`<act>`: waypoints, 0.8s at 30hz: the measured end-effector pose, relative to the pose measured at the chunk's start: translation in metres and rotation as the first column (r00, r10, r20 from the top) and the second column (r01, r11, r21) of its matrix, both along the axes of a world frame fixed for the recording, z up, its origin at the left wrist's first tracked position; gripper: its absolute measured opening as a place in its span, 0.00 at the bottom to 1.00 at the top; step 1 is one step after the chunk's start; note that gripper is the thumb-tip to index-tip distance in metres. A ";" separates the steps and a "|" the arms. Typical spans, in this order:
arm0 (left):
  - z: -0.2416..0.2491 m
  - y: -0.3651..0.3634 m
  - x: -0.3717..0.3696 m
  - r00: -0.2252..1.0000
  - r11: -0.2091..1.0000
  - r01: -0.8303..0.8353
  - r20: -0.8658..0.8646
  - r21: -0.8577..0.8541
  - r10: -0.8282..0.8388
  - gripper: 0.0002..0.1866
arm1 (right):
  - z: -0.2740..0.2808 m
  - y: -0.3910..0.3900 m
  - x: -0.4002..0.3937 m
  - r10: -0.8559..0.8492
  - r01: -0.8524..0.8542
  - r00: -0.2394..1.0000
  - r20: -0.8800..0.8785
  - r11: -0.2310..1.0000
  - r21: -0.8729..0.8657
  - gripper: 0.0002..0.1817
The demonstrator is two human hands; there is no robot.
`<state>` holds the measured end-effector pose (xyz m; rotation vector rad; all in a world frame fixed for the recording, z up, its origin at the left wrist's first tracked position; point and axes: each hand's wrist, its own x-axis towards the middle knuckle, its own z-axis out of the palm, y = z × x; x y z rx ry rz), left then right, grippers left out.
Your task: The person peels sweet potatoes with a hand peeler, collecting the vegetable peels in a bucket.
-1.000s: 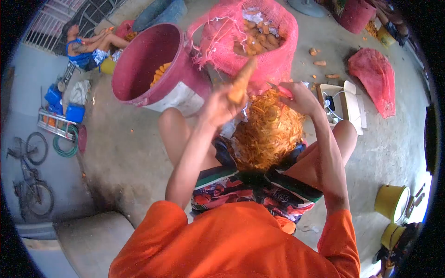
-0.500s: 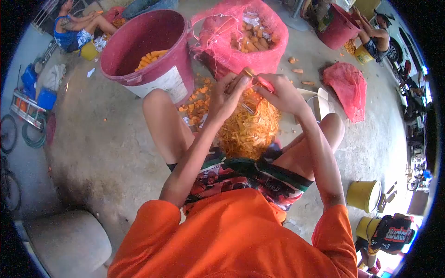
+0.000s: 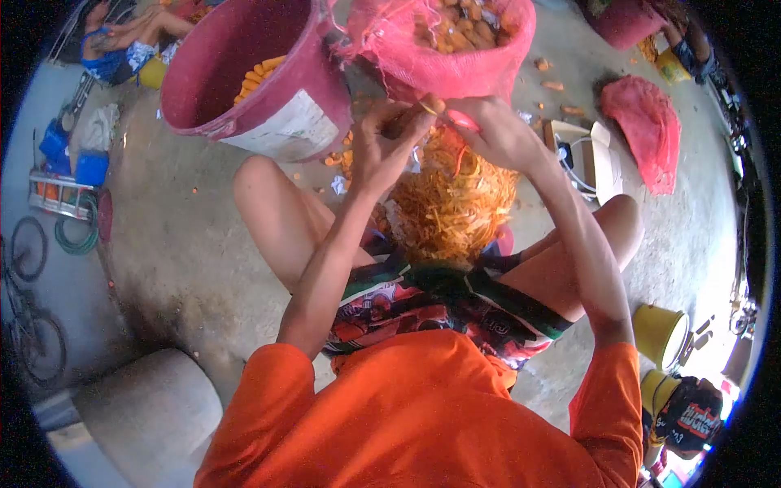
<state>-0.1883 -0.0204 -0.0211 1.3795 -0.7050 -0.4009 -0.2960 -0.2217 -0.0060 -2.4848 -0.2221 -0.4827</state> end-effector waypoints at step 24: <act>-0.067 -0.042 -0.008 0.728 0.973 0.208 -0.649 -0.100 -0.222 0.28 | -0.029 -0.018 -0.037 -0.219 0.212 0.970 -0.107 0.975 -0.073 0.20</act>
